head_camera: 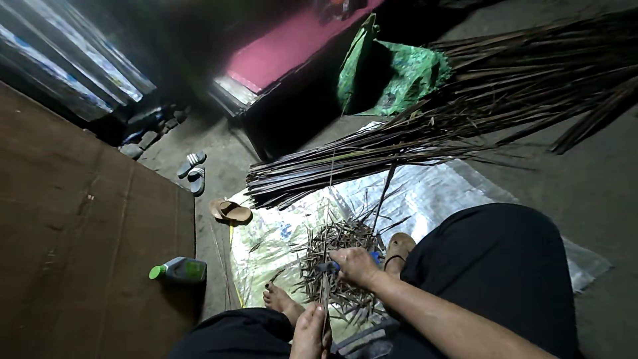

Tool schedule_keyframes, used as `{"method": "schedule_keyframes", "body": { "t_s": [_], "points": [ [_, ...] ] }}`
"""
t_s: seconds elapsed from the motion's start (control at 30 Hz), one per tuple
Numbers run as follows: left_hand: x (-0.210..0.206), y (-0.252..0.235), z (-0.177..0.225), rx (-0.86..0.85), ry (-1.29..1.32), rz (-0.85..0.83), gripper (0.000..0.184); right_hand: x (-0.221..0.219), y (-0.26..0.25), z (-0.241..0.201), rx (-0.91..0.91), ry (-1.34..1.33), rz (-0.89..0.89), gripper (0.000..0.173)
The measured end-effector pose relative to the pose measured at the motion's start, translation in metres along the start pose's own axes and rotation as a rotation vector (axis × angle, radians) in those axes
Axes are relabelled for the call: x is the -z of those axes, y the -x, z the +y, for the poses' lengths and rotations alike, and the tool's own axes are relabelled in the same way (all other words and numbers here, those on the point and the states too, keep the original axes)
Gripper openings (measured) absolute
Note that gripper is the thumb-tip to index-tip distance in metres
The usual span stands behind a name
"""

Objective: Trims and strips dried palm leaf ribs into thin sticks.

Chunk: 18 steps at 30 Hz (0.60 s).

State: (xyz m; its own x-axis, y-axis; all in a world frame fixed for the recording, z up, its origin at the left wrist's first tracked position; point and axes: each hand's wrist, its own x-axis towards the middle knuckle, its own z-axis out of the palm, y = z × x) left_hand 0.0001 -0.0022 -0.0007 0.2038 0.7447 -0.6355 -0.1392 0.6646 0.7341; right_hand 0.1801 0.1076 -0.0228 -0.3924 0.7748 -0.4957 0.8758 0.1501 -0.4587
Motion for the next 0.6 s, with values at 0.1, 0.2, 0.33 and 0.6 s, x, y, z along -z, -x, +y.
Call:
{"method": "schedule_keyframes", "body": {
  "t_s": [0.1,0.2,0.33,0.6],
  "points": [
    [-0.001,0.000,-0.002,-0.005,-0.011,-0.009,0.031,0.005,-0.005,0.008,-0.114,0.000,0.049,0.032],
    [-0.001,0.003,-0.003,-0.006,-0.052,-0.017,0.028,0.018,-0.011,0.017,-0.321,-0.070,0.086,0.039],
    [0.000,0.002,-0.004,-0.001,-0.058,0.015,0.027,0.031,-0.011,0.023,-0.401,-0.156,0.075,0.043],
    [0.000,-0.004,-0.002,-0.013,-0.086,0.031,0.027,0.000,0.010,-0.016,0.141,-0.084,-0.137,0.024]
  ]
}}
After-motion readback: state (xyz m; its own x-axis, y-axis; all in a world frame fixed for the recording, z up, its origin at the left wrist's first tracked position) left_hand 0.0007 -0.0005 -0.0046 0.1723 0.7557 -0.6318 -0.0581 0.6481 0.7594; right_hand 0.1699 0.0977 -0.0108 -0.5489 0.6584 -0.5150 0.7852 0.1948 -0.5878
